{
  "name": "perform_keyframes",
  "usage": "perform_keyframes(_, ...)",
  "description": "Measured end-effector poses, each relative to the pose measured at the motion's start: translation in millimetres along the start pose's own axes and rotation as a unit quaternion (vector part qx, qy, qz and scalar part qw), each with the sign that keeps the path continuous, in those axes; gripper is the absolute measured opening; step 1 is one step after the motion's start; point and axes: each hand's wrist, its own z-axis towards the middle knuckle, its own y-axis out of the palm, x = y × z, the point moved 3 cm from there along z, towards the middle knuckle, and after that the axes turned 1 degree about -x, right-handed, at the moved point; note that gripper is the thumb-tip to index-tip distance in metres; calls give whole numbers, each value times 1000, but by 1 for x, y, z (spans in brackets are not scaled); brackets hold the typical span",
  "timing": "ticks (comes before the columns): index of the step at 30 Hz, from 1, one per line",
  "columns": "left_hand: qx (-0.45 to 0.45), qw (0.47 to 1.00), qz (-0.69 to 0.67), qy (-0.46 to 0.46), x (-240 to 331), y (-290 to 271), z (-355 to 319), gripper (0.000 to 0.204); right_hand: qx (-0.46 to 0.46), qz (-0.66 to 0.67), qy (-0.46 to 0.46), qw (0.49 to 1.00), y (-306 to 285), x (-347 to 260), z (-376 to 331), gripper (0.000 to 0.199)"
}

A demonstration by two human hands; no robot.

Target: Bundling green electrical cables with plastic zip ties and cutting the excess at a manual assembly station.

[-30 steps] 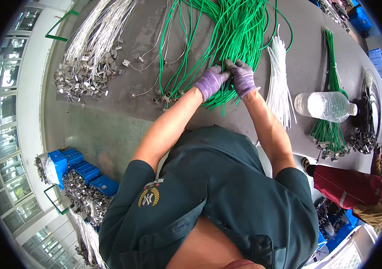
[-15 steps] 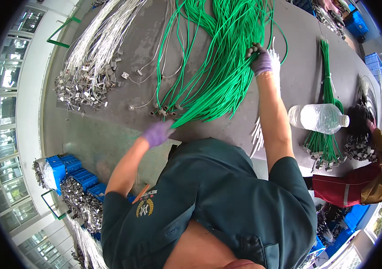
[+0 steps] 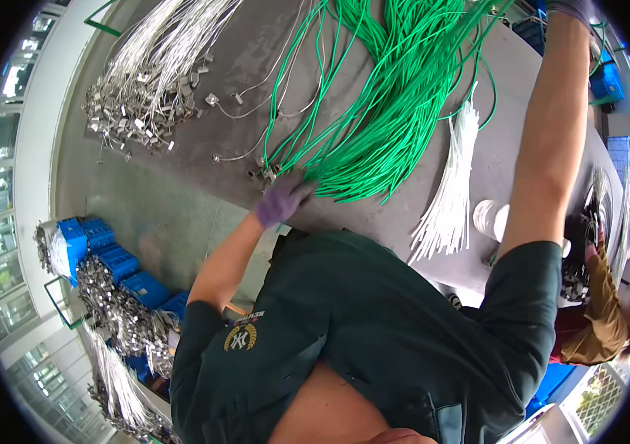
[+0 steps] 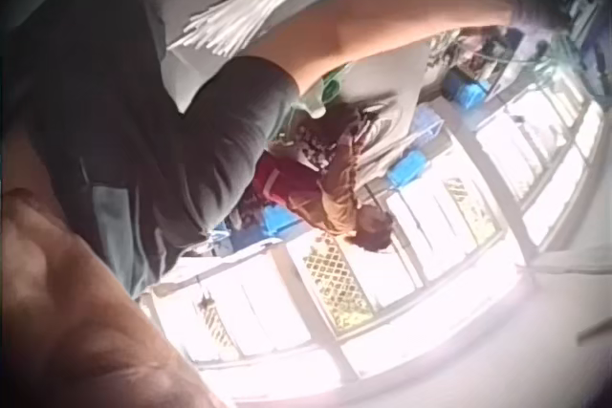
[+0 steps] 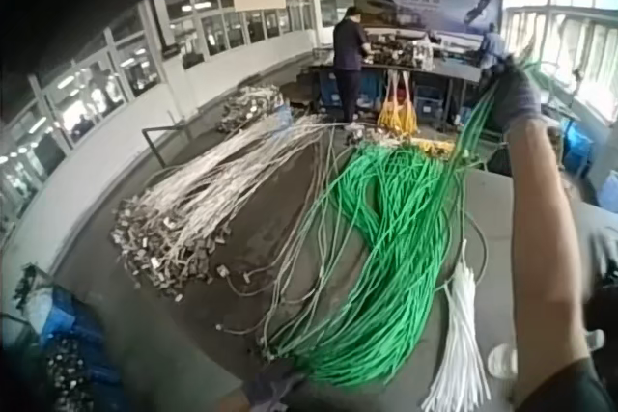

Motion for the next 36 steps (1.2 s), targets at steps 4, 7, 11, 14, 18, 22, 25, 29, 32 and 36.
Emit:
perform_keyframes(4, 47, 941, -335, 5, 20, 5, 92, 21, -65, -462, 25, 884, -38, 137, -7, 26)
perform_keyframes(7, 38, 805, -585, -96, 6, 14, 137, 17, -298, -537, -228, 756, -42, 218, -126, 21)
perform_keyframes(11, 44, 746, -638, -188, -10, 26, 151, 17, -390, -84, 224, 889, 0, 263, -323, 37)
perform_keyframes(14, 57, 748, -642, -157, -8, 36, 151, 17, -308, 26, 439, 844, 30, 246, -397, 41)
perform_keyframes(18, 44, 762, -629, -147, -10, 39, 148, 20, -330, -12, 410, 850, 58, 222, -415, 30)
perform_keyframes(22, 7, 787, -599, -148, -25, 35, 143, 18, -349, 8, 409, 843, 59, 218, -413, 18)
perform_keyframes(25, 53, 862, -483, -146, -38, 30, 142, 19, -386, -24, 409, 827, 52, 219, -413, 18)
perform_keyframes(29, 85, 948, -269, -148, -48, 24, 143, 24, -414, -157, 390, 807, 46, 218, -411, 24)
perform_keyframes(32, 125, 977, -126, -117, -44, 18, 141, 27, -428, -280, 253, 821, 46, 211, -403, 24)
perform_keyframes(36, 138, 947, -219, -191, -38, 13, 132, 25, -382, -227, 289, 848, 45, 205, -399, 21)
